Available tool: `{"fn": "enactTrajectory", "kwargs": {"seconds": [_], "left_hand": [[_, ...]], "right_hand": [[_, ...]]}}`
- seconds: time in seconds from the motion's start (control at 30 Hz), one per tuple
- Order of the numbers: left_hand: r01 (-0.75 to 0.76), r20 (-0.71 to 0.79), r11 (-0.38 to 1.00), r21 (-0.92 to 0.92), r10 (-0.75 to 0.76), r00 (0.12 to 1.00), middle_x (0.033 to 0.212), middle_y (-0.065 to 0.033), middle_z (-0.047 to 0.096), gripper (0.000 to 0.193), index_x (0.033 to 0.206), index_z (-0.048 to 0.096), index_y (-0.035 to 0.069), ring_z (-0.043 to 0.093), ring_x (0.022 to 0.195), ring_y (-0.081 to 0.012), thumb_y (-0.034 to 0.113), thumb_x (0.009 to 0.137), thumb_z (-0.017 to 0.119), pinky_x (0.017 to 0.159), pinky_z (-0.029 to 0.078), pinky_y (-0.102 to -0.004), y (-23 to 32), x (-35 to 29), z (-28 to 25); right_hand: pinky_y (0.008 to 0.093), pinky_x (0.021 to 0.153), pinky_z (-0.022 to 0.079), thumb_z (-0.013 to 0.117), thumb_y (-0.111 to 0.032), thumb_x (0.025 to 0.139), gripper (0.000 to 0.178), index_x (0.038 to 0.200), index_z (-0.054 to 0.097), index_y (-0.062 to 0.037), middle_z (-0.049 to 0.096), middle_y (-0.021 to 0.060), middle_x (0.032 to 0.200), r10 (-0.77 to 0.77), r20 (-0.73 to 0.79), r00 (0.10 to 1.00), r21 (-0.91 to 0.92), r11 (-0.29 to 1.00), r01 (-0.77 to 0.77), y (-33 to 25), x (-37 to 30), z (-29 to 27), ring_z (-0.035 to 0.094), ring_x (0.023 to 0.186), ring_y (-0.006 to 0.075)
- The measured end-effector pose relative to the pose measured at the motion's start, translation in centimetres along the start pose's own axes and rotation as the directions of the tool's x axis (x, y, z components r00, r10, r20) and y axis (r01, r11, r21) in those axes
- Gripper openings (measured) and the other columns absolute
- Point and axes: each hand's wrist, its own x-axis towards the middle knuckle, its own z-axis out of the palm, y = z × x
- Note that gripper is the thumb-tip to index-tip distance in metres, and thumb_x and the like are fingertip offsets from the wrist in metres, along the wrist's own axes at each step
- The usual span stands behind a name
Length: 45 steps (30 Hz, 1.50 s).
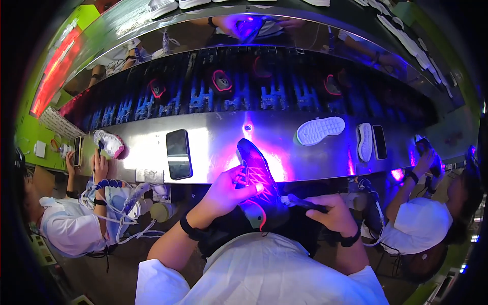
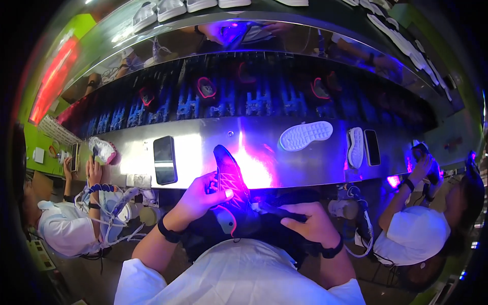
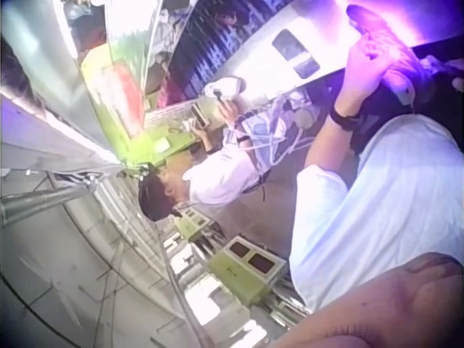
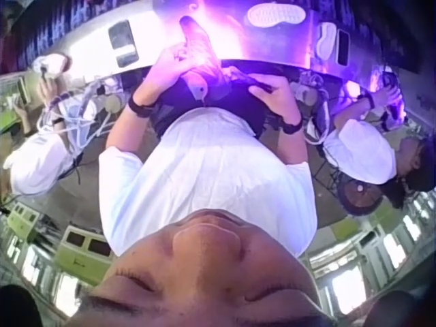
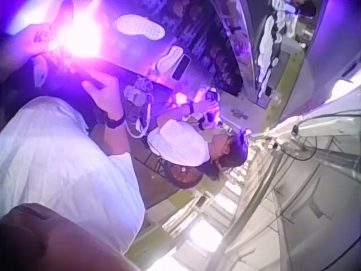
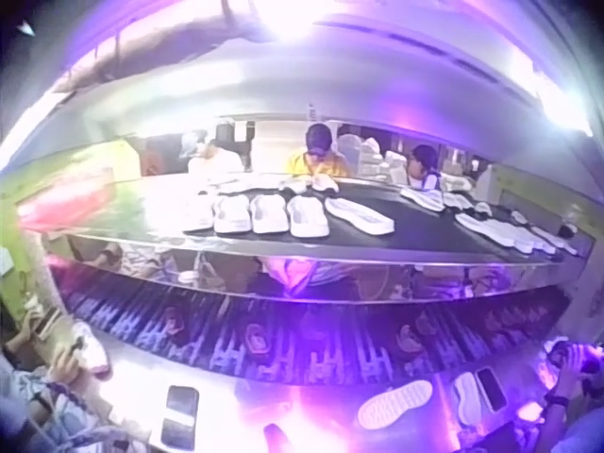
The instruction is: The recorder is using a small brush to apply adhesive or solvent to the edges of shoe soles and uppers on a production line.
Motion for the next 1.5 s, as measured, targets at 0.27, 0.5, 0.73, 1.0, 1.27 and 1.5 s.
{"fn": "enactTrajectory", "kwargs": {"seconds": [0.27, 0.5, 0.73, 1.0, 1.27, 1.5], "left_hand": [[0.032, -0.007, 0.999, 0.044, -0.032, 0.999, 0.121, -0.0096, 0.073, 0.054, 0.142, 0.057, -0.003, 0.070, 0.107, -0.0156, 0.017, 0.096, 0.078, 0.098, 0.056, -0.0321, 1.0, -0.1, 1.5], [-0.002, -0.079, 1.000, 0.008, 0.003, 0.997, 0.122, -0.0096, 0.072, 0.058, 0.143, 0.052, -0.006, 0.070, 0.109, -0.0157, 0.018, 0.097, 0.077, 0.097, 0.055, -0.0311, 1.1, 0.3, 2.9], [0.115, -0.087, 0.975, -0.192, -0.134, 0.987, 0.119, -0.0091, 0.072, 0.051, 0.139, 0.056, -0.005, 0.071, 0.107, -0.0162, 0.027, 0.102, 0.072, 0.094, 0.056, -0.0302, -0.1, 0.5, 3.5], [0.340, 0.168, 0.815, -0.470, -0.295, 0.941, 0.118, -0.0095, 0.072, 0.047, 0.138, 0.056, -0.001, 0.074, 0.101, -0.0180, 0.038, 0.111, 0.056, 0.077, 0.062, -0.0299, -1.0, -0.5, 3.0], [0.418, 0.369, 0.397, -0.817, -0.197, 0.908, 0.135, -0.0229, 0.064, 0.054, 0.150, 0.045, 0.000, 0.073, 0.108, -0.0372, 0.037, 0.111, 0.048, 0.089, 0.067, -0.0432, -4.3, -0.6, 2.1], [0.589, 0.586, -0.015, -0.808, -0.122, 0.801, 0.129, -0.0310, 0.061, 0.059, 0.152, 0.041, -0.001, 0.074, 0.099, -0.0388, 0.043, 0.113, 0.045, 0.081, 0.070, -0.0375, -4.5, -1.1, 1.4]], "right_hand": [[0.0324, 0.085, 0.057, 0.082, -0.015, 0.092, 0.034, 0.123, 0.076, -0.0025, 0.081, 0.0119, 0.104, -0.013, -0.064, 0.998, -0.088, 0.996, 0.007, -1.6, 0.9, -0.8, 0.074, 0.091, 0.0171], [0.0348, 0.078, 0.056, 0.085, -0.015, 0.087, 0.034, 0.118, 0.078, -0.0040, 0.078, 0.0140, 0.095, -0.096, -0.039, 0.995, -0.240, 0.967, 0.084, -1.7, -2.3, -2.9, 0.075, 0.084, 0.0262], [0.0334, 0.060, 0.047, 0.087, -0.014, 0.082, 0.037, 0.117, 0.080, -0.0083, 0.068, 0.0094, 0.078, -0.165, -0.130, 0.978, -0.390, 0.915, 0.103, -2.0, -2.9, -3.0, 0.062, 0.064, 0.0222], [0.0332, 0.054, 0.043, 0.086, -0.012, 0.081, 0.039, 0.118, 0.079, -0.0103, 0.068, 0.0076, 0.076, -0.332, -0.163, 0.929, -0.488, 0.845, 0.217, -3.8, -1.4, -2.9, 0.056, 0.056, 0.0198], [0.0318, 0.053, 0.041, 0.086, -0.009, 0.080, 0.038, 0.118, 0.079, -0.0098, 0.068, 0.0063, 0.076, -0.367, -0.076, 0.927, -0.523, 0.806, 0.276, -6.5, 1.5, -3.2, 0.052, 0.053, 0.0163], [0.0314, 0.055, 0.042, 0.086, -0.008, 0.080, 0.039, 0.119, 0.079, -0.0098, 0.066, 0.0050, 0.077, -0.395, -0.090, 0.914, -0.534, 0.794, 0.291, -6.7, 3.9, -1.6, 0.052, 0.057, 0.0160]]}}
